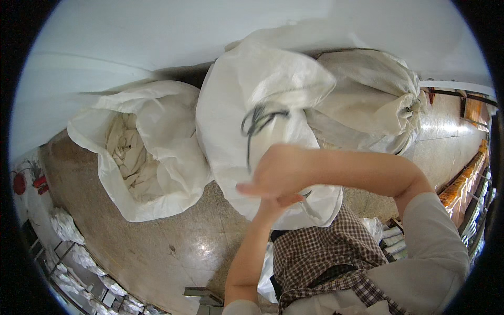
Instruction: The person gathers white and black slippers from bins, places them into a large white sack, ties the sack shut, and then writes on a clipboard. The person then moves the sack and continues handling slippers from the bins.
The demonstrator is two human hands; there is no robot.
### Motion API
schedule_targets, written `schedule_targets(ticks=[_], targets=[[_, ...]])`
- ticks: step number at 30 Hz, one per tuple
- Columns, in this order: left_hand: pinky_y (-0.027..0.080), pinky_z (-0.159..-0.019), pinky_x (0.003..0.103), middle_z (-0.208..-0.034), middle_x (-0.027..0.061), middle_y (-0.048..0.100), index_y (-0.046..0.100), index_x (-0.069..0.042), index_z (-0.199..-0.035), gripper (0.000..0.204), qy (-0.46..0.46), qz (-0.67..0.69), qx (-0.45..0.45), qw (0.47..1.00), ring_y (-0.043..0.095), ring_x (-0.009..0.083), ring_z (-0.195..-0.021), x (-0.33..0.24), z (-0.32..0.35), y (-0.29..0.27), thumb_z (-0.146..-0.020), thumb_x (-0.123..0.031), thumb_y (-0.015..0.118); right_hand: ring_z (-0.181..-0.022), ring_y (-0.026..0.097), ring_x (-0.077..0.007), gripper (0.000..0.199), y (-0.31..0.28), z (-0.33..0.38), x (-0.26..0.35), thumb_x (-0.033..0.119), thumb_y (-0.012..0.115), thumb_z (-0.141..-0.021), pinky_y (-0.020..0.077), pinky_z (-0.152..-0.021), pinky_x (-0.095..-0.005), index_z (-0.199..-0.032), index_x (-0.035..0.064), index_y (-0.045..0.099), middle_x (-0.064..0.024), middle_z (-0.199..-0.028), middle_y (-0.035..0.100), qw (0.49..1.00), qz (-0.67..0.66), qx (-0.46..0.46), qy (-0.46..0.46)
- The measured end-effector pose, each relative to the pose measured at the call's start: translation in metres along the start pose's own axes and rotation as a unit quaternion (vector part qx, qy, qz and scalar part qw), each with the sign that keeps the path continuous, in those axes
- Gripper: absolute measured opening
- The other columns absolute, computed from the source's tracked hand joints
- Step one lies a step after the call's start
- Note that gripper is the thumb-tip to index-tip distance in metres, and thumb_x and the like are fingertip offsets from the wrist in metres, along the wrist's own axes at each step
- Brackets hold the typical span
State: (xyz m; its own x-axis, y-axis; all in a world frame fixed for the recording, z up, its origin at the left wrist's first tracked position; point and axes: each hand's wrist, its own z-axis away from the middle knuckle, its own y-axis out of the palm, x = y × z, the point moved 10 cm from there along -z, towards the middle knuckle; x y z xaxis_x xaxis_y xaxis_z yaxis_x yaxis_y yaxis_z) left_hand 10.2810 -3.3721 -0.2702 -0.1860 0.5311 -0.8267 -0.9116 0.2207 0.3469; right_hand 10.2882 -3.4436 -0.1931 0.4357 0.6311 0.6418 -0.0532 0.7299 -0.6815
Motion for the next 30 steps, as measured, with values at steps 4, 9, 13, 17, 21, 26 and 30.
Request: schedule_targets(ticks=[4, 9, 13, 17, 21, 26, 30], targets=[[0.047, -0.078, 0.029, -0.105, 0.0078, 0.059, 0.057, -0.001, -0.105, 0.023, -0.001, 0.044, -0.097, 0.994, 0.058, 0.0138, -0.089, 0.004, -0.021, -0.029, -0.083, -0.004, 0.062, -0.086, 0.06, -0.0354, 0.055, 0.009, -0.042, 0.023, 0.046, 0.061, -0.077, 0.0443, -0.078, -0.0507, -0.114, 0.0065, 0.055, -0.0186, -0.089, 0.062, 0.979, -0.187, -0.024, 0.075], [0.047, -0.079, 0.03, -0.107, 0.0071, 0.06, 0.057, -0.001, -0.109, 0.027, -0.016, 0.074, -0.152, 0.985, 0.059, 0.0147, -0.088, 0.023, -0.027, -0.059, -0.083, -0.006, 0.062, -0.116, 0.048, -0.0336, 0.069, -0.035, 0.038, -0.046, 0.041, 0.074, -0.067, 0.0346, -0.097, -0.05, -0.12, 0.0036, 0.051, -0.0168, -0.122, 0.053, 0.93, -0.09, -0.356, -0.007], [0.045, -0.069, 0.025, -0.088, 0.0025, 0.061, 0.057, -0.003, -0.113, 0.03, -0.003, -0.077, -0.129, 0.989, 0.057, 0.0109, -0.078, 0.025, -0.023, -0.059, -0.083, -0.005, 0.059, -0.114, 0.05, -0.0318, 0.083, 0.079, 0.036, -0.096, 0.032, 0.08, -0.06, 0.0347, -0.098, -0.0432, -0.127, 0.003, 0.042, -0.016, -0.119, 0.055, 0.973, -0.133, -0.138, 0.131], [0.035, -0.053, 0.019, -0.071, -0.0044, 0.048, 0.055, -0.004, -0.107, 0.021, 0.022, -0.038, -0.346, 0.937, 0.044, 0.005, -0.062, -0.034, -0.001, -0.132, -0.087, -0.009, 0.056, -0.093, 0.062, -0.0274, 0.05, 0.117, 0.077, -0.15, 0.02, 0.074, -0.073, 0.0473, -0.083, -0.039, -0.116, 0.0033, 0.056, -0.0112, -0.101, 0.065, 0.822, -0.402, -0.198, 0.352], [0.038, -0.053, 0.021, -0.068, -0.0017, 0.048, 0.056, -0.008, -0.089, 0.018, 0.049, 0.051, -0.401, 0.913, 0.049, 0.0092, -0.061, -0.102, 0.037, -0.164, -0.091, -0.024, 0.05, -0.091, 0.061, -0.019, 0.032, 0.079, 0.142, -0.163, 0.015, 0.065, -0.084, 0.0489, -0.081, -0.0346, -0.113, 0.0047, 0.058, -0.0071, -0.103, 0.064, 0.514, -0.667, -0.456, 0.289], [0.047, -0.06, 0.039, -0.068, 0.0067, 0.056, 0.058, -0.006, -0.08, 0.022, 0.1, -0.363, 0.156, 0.913, 0.058, 0.026, -0.063, -0.04, 0.012, 0.033, -0.087, -0.026, 0.056, -0.102, 0.057, -0.0208, 0.034, 0.049, 0.095, -0.147, 0.01, 0.065, -0.083, 0.0465, -0.087, -0.0354, -0.115, 0.0038, 0.057, -0.009, -0.109, 0.061, 0.684, -0.515, -0.453, 0.248], [0.044, -0.078, 0.038, -0.091, 0.0049, 0.061, 0.062, -0.011, -0.086, 0.022, 0.202, -0.545, 0.392, 0.713, 0.058, 0.02, -0.088, 0.014, 0.003, 0.092, -0.083, -0.033, 0.06, -0.12, 0.045, -0.0293, 0.04, 0.029, 0.085, -0.13, 0.016, 0.072, -0.063, 0.0273, -0.106, -0.0391, -0.101, 0.0087, 0.059, -0.0121, -0.121, 0.053, 0.838, -0.228, -0.468, 0.165]])
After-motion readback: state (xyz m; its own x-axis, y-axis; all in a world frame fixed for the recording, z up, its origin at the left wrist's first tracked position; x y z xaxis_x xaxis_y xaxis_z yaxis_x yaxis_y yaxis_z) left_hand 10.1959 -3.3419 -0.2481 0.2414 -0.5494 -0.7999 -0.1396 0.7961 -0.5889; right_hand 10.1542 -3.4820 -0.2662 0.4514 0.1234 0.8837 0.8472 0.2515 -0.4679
